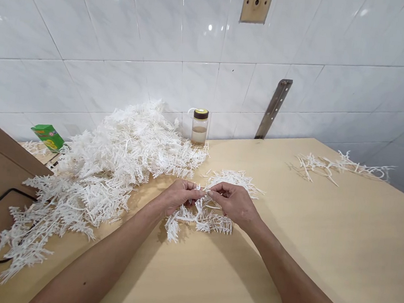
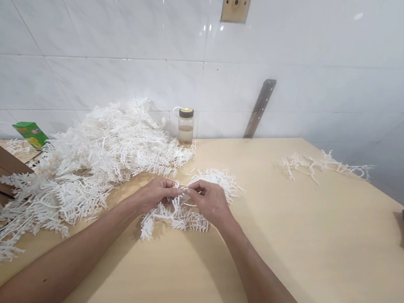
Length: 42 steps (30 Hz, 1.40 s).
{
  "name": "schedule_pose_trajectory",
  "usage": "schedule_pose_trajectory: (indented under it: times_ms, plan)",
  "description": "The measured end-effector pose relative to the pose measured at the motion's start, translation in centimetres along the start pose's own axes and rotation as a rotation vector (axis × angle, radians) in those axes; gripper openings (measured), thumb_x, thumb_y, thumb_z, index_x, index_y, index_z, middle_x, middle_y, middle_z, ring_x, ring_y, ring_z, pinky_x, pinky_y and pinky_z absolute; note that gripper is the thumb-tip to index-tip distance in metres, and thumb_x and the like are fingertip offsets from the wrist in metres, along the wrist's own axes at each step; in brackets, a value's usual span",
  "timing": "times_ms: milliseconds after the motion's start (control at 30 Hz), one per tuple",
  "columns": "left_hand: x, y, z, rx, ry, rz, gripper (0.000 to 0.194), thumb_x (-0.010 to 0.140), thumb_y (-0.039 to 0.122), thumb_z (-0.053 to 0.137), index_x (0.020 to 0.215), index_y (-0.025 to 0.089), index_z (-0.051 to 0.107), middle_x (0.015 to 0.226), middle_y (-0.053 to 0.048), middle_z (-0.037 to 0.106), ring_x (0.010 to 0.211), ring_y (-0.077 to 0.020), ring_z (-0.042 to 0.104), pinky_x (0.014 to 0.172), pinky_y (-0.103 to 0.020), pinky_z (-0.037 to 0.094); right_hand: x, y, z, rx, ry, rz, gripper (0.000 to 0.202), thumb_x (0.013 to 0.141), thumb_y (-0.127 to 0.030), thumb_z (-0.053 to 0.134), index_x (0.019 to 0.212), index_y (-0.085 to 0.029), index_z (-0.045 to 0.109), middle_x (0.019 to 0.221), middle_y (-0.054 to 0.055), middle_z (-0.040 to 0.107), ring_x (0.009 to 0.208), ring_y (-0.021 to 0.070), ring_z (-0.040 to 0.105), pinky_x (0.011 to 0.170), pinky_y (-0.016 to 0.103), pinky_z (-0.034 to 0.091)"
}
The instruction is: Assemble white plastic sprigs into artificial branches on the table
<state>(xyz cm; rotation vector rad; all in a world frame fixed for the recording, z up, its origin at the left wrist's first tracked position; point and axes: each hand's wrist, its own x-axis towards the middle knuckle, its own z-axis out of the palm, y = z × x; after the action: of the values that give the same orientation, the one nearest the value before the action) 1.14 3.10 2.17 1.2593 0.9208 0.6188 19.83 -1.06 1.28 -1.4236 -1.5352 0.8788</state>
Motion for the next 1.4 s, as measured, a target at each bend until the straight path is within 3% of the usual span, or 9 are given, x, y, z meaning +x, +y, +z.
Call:
schedule_pose_trajectory:
  times_ms: [233,433,700,867,1000,1100,1300,1400]
  plan:
    - [0.0,-0.1,0.3,-0.002,0.026,0.008,0.041,0.063,0.047,0.081,0.069,0.012,0.06,0.062,0.0,0.055,0.049,-0.0091,0.052,0.047,-0.023,0.04,-0.1,-0.1,-0.2,-0.04,-0.051,-0.015,0.025,0.079,-0.042,0.063,0.081,-0.02,0.075,0.059,-0.001,0.063,0.048,0.0114,0.053,0.047,0.023,0.043]
    - [-0.3,0.0,0.8,0.002,0.034,0.011,0.042,0.063,0.049,0.08,0.065,0.014,0.056,0.054,0.004,0.049,0.046,-0.0081,0.048,0.045,-0.022,0.037,-0.1,0.0,-0.2,-0.16,-0.008,-0.112,0.02,0.083,-0.034,0.057,0.081,-0.022,0.073,0.068,-0.001,0.069,0.058,0.014,0.06,0.058,0.025,0.047]
    - [-0.1,-0.6,0.8,0.066,0.061,0.046,0.037,0.067,0.045,0.075,0.062,0.016,0.053,0.052,0.005,0.045,0.044,-0.0063,0.041,0.043,-0.021,0.031,0.2,0.9,1.4,-0.531,0.213,-0.394,0.016,0.081,-0.018,0.051,0.07,-0.018,0.064,0.068,0.002,0.064,0.058,0.0128,0.052,0.058,0.025,0.038]
    - [0.4,-1.3,0.6,0.042,0.129,0.065,0.041,0.067,0.047,0.076,0.059,0.016,0.05,0.051,0.005,0.044,0.044,-0.0059,0.038,0.043,-0.021,0.028,1.3,2.1,-0.6,-0.523,0.48,-0.281,0.015,0.081,-0.018,0.05,0.07,-0.019,0.06,0.07,0.003,0.065,0.062,0.0148,0.056,0.064,0.027,0.041]
    - [0.7,-1.2,0.4,-0.061,0.154,0.027,0.041,0.061,0.047,0.079,0.06,0.015,0.054,0.051,0.004,0.047,0.041,-0.0058,0.038,0.042,-0.022,0.027,1.7,2.7,-2.2,-0.429,0.455,-0.142,0.014,0.081,-0.027,0.054,0.081,-0.02,0.066,0.078,0.002,0.07,0.057,0.0147,0.058,0.067,0.03,0.044]
    - [0.7,-1.0,0.2,-0.113,0.173,-0.004,0.039,0.058,0.044,0.082,0.061,0.014,0.057,0.054,0.003,0.051,0.041,-0.0057,0.039,0.041,-0.022,0.028,1.6,2.6,-2.4,-0.419,0.403,-0.12,0.019,0.081,-0.03,0.055,0.089,-0.02,0.068,0.085,0.004,0.072,0.054,0.0146,0.057,0.066,0.032,0.046]
    - [0.9,-1.2,0.2,-0.138,0.177,0.009,0.04,0.057,0.046,0.083,0.062,0.014,0.059,0.056,0.002,0.054,0.043,-0.0066,0.044,0.041,-0.022,0.033,0.8,1.2,-1.3,-0.305,0.373,-0.218,0.022,0.085,-0.034,0.054,0.085,-0.02,0.071,0.077,0.003,0.072,0.054,0.0141,0.056,0.063,0.029,0.046]
    - [0.8,-1.3,0.5,-0.141,0.177,0.027,0.04,0.059,0.047,0.082,0.064,0.014,0.06,0.056,0.002,0.054,0.045,-0.0077,0.047,0.042,-0.022,0.036,0.3,0.6,0.0,-0.21,0.277,-0.22,0.023,0.086,-0.037,0.054,0.085,-0.021,0.071,0.074,0.001,0.071,0.053,0.0125,0.055,0.058,0.026,0.045]
